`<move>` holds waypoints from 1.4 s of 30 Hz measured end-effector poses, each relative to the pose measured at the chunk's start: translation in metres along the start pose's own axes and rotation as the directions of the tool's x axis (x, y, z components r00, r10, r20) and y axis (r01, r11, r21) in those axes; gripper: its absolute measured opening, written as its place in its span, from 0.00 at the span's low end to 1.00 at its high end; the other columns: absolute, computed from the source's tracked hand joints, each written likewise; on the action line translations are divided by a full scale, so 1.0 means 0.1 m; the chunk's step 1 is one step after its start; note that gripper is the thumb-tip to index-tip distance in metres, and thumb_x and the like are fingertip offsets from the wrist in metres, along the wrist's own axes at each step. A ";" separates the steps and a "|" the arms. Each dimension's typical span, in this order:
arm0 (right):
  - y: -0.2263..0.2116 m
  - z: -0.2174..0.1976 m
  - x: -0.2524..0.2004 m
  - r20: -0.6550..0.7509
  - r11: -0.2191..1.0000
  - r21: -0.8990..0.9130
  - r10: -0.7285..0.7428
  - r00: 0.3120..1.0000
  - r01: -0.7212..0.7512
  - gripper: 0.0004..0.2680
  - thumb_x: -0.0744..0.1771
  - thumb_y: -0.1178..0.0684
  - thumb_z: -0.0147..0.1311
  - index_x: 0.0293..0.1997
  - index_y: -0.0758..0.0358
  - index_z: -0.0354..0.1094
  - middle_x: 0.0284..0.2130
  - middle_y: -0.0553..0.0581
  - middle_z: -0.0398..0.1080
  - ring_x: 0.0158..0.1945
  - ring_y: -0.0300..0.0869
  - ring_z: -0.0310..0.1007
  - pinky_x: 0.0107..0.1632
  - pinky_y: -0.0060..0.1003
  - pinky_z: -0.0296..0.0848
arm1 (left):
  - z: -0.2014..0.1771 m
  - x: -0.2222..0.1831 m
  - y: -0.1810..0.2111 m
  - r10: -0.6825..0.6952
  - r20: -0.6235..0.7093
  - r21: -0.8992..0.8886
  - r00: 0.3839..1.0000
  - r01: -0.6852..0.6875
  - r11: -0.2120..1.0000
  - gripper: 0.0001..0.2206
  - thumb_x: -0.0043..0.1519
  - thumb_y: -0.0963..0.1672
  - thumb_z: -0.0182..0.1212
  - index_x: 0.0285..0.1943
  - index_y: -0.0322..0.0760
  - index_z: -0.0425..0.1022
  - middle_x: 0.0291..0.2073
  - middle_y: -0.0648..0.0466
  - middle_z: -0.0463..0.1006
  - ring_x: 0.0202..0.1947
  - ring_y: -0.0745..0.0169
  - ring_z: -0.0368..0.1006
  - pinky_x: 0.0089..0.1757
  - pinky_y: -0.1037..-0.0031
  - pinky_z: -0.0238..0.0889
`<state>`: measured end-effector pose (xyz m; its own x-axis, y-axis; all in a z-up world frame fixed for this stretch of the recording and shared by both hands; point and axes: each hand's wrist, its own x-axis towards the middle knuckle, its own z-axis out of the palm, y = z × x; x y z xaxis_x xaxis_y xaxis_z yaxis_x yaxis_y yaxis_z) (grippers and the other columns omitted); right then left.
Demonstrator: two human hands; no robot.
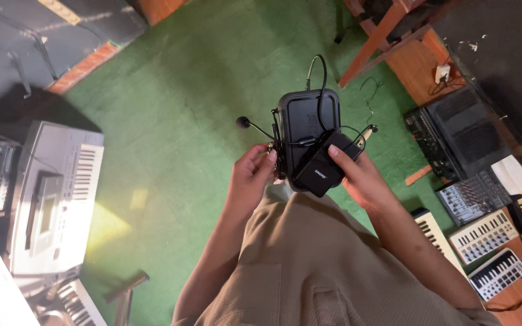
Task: The person picks up a small black hard case and places it on a table, then opens it. They then pick up a wireless microphone headset and its corresponding transmitter and cable, coil the cable by hand, and place all the microphone components into the foam-lined case before closing and latching it.
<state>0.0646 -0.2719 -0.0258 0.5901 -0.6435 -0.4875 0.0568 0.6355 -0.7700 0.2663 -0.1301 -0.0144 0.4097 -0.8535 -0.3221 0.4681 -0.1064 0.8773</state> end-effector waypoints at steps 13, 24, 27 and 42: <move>-0.26 0.49 1.15 -0.004 1.000 -0.019 0.012 1.000 -0.012 0.16 0.69 0.49 0.55 0.61 0.67 0.65 0.51 0.56 0.74 0.56 0.42 0.73 0.58 0.41 0.72 | -0.47 1.06 0.46 -0.044 -0.071 0.053 0.997 0.048 0.997 0.13 0.69 0.45 0.57 0.57 0.31 0.74 0.33 0.56 0.80 0.36 0.74 0.73 0.42 0.76 0.70; -0.81 0.27 2.44 0.095 1.000 -0.011 0.029 0.995 -0.028 0.16 0.70 0.50 0.54 0.62 0.70 0.64 0.51 0.58 0.72 0.54 0.43 0.73 0.57 0.44 0.71 | -0.35 2.28 0.66 -0.028 -0.084 0.011 0.996 0.029 1.000 0.12 0.69 0.45 0.55 0.57 0.31 0.73 0.36 0.55 0.82 0.37 0.73 0.75 0.43 0.75 0.71; -1.10 0.13 2.93 0.087 1.000 0.001 0.026 0.996 -0.026 0.16 0.69 0.50 0.55 0.60 0.70 0.64 0.51 0.56 0.73 0.55 0.42 0.74 0.59 0.42 0.72 | -0.18 2.79 0.79 -0.040 -0.123 0.028 0.992 0.044 0.999 0.13 0.69 0.45 0.55 0.57 0.32 0.74 0.35 0.56 0.81 0.37 0.72 0.76 0.44 0.74 0.72; -2.26 -0.05 4.20 -0.017 0.988 -0.153 0.026 1.000 -0.028 0.17 0.68 0.47 0.56 0.60 0.68 0.68 0.48 0.56 0.74 0.51 0.40 0.74 0.53 0.39 0.72 | 0.16 4.59 1.09 -0.093 -0.088 0.041 0.992 0.096 0.994 0.12 0.67 0.45 0.58 0.56 0.34 0.75 0.35 0.59 0.80 0.35 0.76 0.73 0.40 0.78 0.69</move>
<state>0.2959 -0.6879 -0.0587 0.5777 -0.6339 -0.5143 -0.0837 0.5808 -0.8097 0.4930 -0.5413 -0.0609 0.4318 -0.7919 -0.4319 0.4729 -0.2090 0.8560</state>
